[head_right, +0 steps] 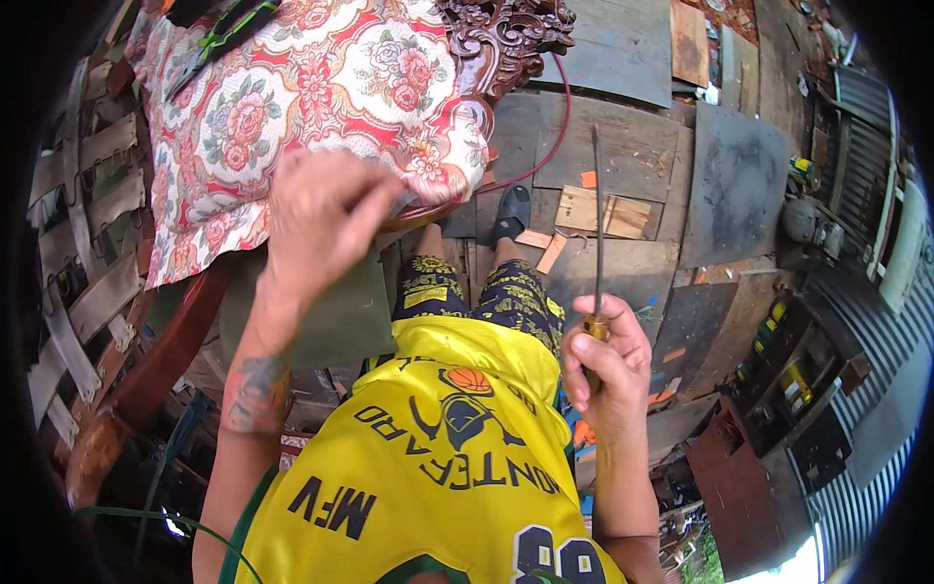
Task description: The person reupholsters a chair by aligning floral fabric over the seat, using pliers and a screwdriver to remove or position staples, and securing the edges with a pneumatic stapler.
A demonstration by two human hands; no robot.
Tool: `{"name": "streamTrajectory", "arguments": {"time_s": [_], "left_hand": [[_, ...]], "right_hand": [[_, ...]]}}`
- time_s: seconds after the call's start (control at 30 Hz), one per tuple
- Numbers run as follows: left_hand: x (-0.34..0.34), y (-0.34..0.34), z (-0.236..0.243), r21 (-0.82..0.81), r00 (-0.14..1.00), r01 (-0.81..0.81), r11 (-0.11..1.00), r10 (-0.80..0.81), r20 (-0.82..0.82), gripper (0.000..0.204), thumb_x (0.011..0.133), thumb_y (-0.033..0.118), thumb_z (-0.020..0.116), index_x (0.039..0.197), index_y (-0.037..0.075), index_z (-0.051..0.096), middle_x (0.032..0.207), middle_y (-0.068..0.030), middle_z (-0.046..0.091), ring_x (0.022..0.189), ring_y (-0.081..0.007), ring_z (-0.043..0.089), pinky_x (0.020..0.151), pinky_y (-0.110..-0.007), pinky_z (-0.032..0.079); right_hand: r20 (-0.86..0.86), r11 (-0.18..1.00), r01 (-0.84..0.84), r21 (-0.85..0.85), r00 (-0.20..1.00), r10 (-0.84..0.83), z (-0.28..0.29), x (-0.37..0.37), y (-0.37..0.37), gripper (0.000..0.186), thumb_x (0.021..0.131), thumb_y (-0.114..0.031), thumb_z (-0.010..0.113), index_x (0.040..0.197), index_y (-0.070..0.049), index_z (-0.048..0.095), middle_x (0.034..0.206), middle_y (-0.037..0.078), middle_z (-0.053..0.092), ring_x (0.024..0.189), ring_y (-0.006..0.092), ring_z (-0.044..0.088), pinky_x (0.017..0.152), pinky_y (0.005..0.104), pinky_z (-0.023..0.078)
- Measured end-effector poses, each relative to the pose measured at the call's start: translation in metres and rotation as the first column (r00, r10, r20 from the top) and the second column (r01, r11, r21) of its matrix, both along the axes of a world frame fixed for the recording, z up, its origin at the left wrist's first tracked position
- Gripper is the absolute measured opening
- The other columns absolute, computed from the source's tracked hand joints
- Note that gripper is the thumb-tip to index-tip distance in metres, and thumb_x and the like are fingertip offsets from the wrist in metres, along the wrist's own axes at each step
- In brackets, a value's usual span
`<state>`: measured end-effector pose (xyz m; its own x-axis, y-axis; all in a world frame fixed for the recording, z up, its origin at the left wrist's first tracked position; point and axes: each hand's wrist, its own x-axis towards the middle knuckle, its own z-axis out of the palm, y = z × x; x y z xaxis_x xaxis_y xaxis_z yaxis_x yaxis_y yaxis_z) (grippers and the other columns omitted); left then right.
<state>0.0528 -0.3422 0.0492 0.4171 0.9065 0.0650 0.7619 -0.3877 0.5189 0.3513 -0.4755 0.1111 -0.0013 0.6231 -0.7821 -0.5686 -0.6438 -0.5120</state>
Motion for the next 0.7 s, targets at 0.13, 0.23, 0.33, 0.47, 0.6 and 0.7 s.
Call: {"name": "streamTrajectory", "arguments": {"time_s": [0.13, 0.23, 0.33, 0.47, 0.6, 0.7], "left_hand": [[-0.008, -0.035, -0.026, 0.094, 0.991, 0.054, 0.994, -0.064, 0.114, 0.017, 0.08, 0.013, 0.084, 0.094, 0.012, 0.073, 0.085, -0.001, 0.066, 0.08, -0.0216, 0.062, 0.079, -0.039, 0.045], [-0.009, -0.039, -0.032, 0.132, 0.982, -0.006, 0.991, -0.02, 0.187, 0.018, 0.081, 0.013, 0.084, 0.095, 0.011, 0.072, 0.087, -0.0005, 0.065, 0.079, -0.0224, 0.06, 0.077, -0.039, 0.045], [-0.007, -0.041, -0.035, 0.164, 0.981, -0.025, 0.986, -0.007, 0.193, 0.028, 0.082, 0.016, 0.084, 0.107, 0.01, 0.074, 0.085, -0.002, 0.063, 0.079, -0.0235, 0.059, 0.077, -0.039, 0.044], [0.0, -0.042, -0.025, 0.03, 0.993, -0.086, 0.996, 0.083, 0.089, 0.057, 0.081, 0.023, 0.086, 0.133, 0.007, 0.068, 0.086, -0.0041, 0.057, 0.082, -0.0248, 0.055, 0.079, -0.04, 0.043], [0.002, -0.047, -0.029, 0.036, 0.997, -0.081, 0.996, 0.081, 0.011, 0.06, 0.078, 0.025, 0.088, 0.132, 0.009, 0.067, 0.094, -0.0042, 0.056, 0.086, -0.0256, 0.054, 0.08, -0.041, 0.043], [0.005, -0.052, -0.024, 0.001, 0.989, -0.142, 0.99, 0.142, -0.032, 0.061, 0.075, 0.026, 0.089, 0.13, 0.011, 0.067, 0.104, -0.007, 0.056, 0.093, -0.0274, 0.054, 0.084, -0.042, 0.043]], "right_hand": [[0.183, 0.983, -0.179, -0.037, 0.966, 0.183, 0.018, -0.029, 0.015, 0.032, 0.108, -0.023, 0.055, 0.131, -0.001, 0.063, 0.071, 0.005, 0.06, 0.042, 0.0044, 0.04, 0.038, 0.0196, 0.029], [0.19, 0.972, -0.224, -0.073, 0.953, 0.234, 0.022, -0.045, 0.018, 0.037, 0.11, -0.024, 0.051, 0.132, 0.003, 0.063, 0.071, 0.007, 0.062, 0.042, 0.0053, 0.041, 0.039, 0.0199, 0.03], [0.206, 0.955, -0.282, -0.094, 0.933, 0.295, 0.028, -0.053, 0.017, 0.035, 0.11, -0.022, 0.052, 0.131, 0.003, 0.064, 0.072, 0.006, 0.062, 0.046, 0.008, 0.048, 0.042, 0.0221, 0.037], [0.252, 0.946, -0.284, -0.152, 0.915, 0.315, 0.032, -0.063, 0.019, 0.031, 0.109, -0.017, 0.054, 0.129, 0.003, 0.064, 0.073, 0.005, 0.063, 0.051, 0.0095, 0.055, 0.045, 0.0231, 0.042], [0.228, 0.929, -0.31, -0.2, 0.908, 0.352, 0.033, -0.061, 0.032, 0.028, 0.107, -0.016, 0.06, 0.127, 0.003, 0.065, 0.077, 0.004, 0.066, 0.054, 0.0086, 0.059, 0.042, 0.0213, 0.04], [0.22, 0.895, -0.359, -0.264, 0.881, 0.418, 0.032, -0.051, 0.044, 0.028, 0.106, -0.017, 0.062, 0.126, 0.002, 0.066, 0.079, 0.004, 0.067, 0.052, 0.0069, 0.058, 0.04, 0.02, 0.037]]}}
